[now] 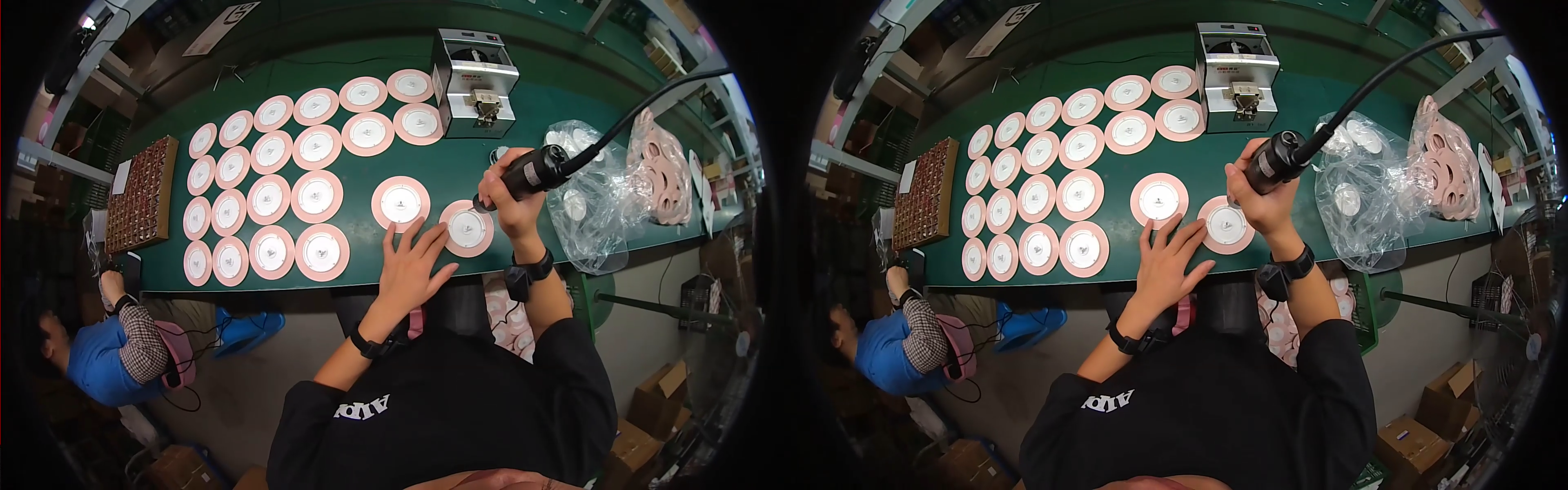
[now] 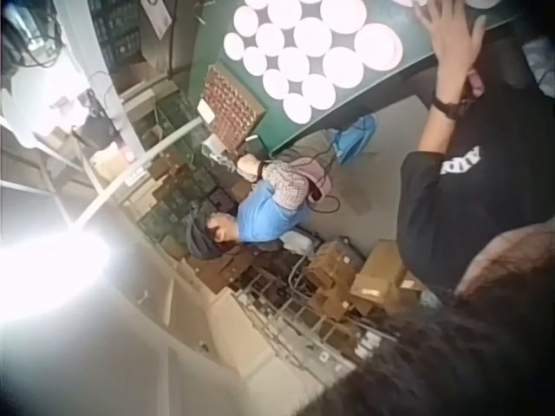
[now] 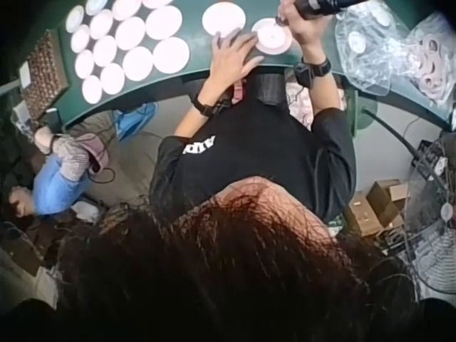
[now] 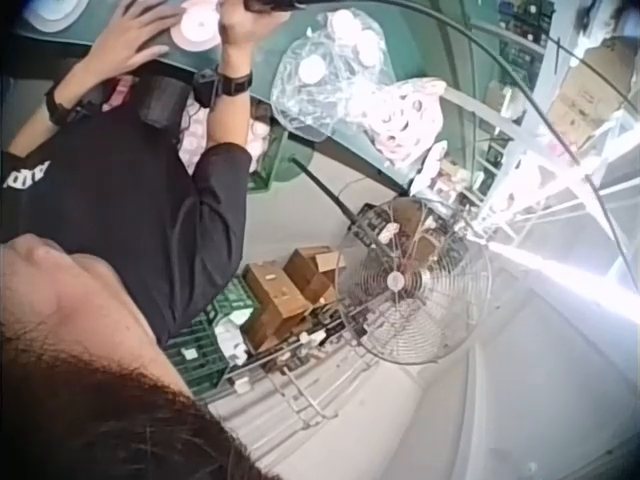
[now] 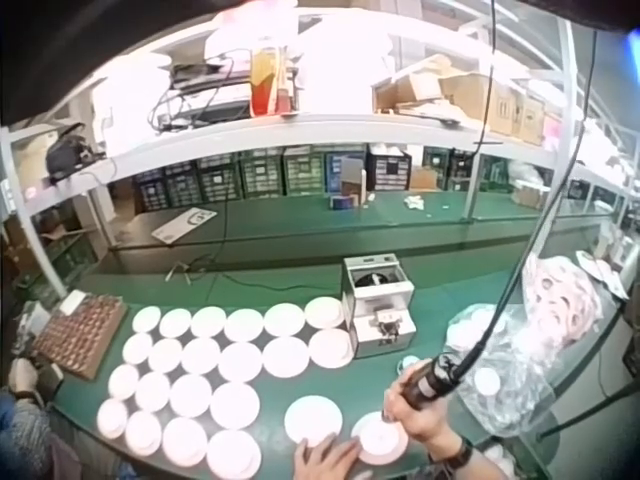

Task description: The person picks up a circular component from a stack, places it on the table, and uses a power screwdriver to drive a screw into its center. They then move the finished component to a stack and repeat the process with another component.

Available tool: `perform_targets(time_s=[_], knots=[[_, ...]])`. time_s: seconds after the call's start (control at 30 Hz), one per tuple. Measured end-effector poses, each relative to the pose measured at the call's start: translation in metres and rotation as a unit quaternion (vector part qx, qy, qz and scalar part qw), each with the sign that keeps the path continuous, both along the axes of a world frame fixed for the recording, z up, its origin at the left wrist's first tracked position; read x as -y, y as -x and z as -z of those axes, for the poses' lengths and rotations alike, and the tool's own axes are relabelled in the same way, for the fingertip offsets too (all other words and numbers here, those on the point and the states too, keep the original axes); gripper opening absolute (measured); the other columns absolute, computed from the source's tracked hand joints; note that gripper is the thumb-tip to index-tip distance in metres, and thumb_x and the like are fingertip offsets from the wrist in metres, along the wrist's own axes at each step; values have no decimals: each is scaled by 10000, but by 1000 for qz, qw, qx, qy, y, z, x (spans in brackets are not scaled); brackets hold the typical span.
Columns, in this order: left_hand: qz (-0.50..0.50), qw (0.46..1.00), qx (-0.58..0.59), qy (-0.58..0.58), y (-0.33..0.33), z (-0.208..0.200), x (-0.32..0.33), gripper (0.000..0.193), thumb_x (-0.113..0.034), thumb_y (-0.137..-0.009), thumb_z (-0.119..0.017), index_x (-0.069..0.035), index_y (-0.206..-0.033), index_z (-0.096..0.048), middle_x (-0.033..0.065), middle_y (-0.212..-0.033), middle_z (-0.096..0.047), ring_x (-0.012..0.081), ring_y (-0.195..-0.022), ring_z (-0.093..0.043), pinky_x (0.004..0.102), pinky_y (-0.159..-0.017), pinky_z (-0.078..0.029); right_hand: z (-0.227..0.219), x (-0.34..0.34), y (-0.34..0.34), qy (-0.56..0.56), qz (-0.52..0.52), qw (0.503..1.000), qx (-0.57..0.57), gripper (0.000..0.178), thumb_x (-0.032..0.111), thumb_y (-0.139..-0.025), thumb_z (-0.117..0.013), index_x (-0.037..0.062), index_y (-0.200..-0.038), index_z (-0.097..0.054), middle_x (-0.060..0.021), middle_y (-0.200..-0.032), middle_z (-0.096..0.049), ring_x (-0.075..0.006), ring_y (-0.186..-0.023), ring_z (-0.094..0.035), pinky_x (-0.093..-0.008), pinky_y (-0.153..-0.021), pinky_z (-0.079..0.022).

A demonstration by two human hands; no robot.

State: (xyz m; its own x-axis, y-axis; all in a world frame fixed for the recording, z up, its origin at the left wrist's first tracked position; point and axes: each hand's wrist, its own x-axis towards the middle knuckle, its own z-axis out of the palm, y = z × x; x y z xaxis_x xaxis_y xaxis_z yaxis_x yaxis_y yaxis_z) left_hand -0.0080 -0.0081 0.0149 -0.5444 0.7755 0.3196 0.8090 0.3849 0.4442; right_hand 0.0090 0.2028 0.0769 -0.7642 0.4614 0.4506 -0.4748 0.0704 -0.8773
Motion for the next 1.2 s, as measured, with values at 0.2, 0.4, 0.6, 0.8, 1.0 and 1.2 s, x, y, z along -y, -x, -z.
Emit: perform_targets(time_s=[0.2,0.4,0.6,0.8,1.0,1.2], knots=[[-1,1000,-4,-8,1,0,2,564,-439,-885,-657,-89,-1322,-599,6,-1418,-530,280,-1381,-406,599,-1162,-193,-2,6,2,6,8,1000,9,298,-50,-862,-632,41,-1087,-460,-70,-746,-547,-134,-548,-532,-307,-534,-491],[1,1000,2,-13,0,3,3,564,-425,-880,-666,-90,-1327,-591,10,-1425,-519,282,-1386,-396,598,-1162,-196,-12,2,6,0,22,999,-22,308,-57,-865,-626,39,-1109,-465,-63,-742,-538,-134,-543,-529,-307,-529,-486],[8,1000,-1,-9,-2,1,6,569,-404,-875,-676,-85,-1336,-582,13,-1429,-516,286,-1392,-387,599,-1164,-193,-80,-45,59,-57,67,984,-157,236,-55,-882,-641,14,-1081,-533,-29,-742,-536,-133,-520,-534,-299,-522,-472],[12,1000,-4,-9,-2,4,3,576,-395,-870,-682,-81,-1341,-578,12,-1436,-511,292,-1395,-384,602,-1167,-187,-68,-84,120,-72,74,991,-90,223,-31,-865,-682,15,-1039,-551,-43,-762,-568,-136,-521,-543,-290,-518,-459],[7,1000,3,-9,3,3,4,580,-392,-870,-682,-87,-1352,-574,9,-1441,-510,291,-1397,-382,595,-1170,-180,-72,-44,62,-3,-6,999,-47,241,-3,-873,-661,14,-1067,-520,-44,-724,-541,-136,-502,-517,-306,-510,-452],[5,1000,11,-8,0,4,5,599,-389,-864,-690,-116,-1381,-560,1,-1452,-508,288,-1398,-380,583,-1175,-172,-29,21,-6,-23,-106,990,-88,336,2,-883,-632,30,-1143,-423,-52,-714,-508,-144,-508,-498,-318,-515,-463]])
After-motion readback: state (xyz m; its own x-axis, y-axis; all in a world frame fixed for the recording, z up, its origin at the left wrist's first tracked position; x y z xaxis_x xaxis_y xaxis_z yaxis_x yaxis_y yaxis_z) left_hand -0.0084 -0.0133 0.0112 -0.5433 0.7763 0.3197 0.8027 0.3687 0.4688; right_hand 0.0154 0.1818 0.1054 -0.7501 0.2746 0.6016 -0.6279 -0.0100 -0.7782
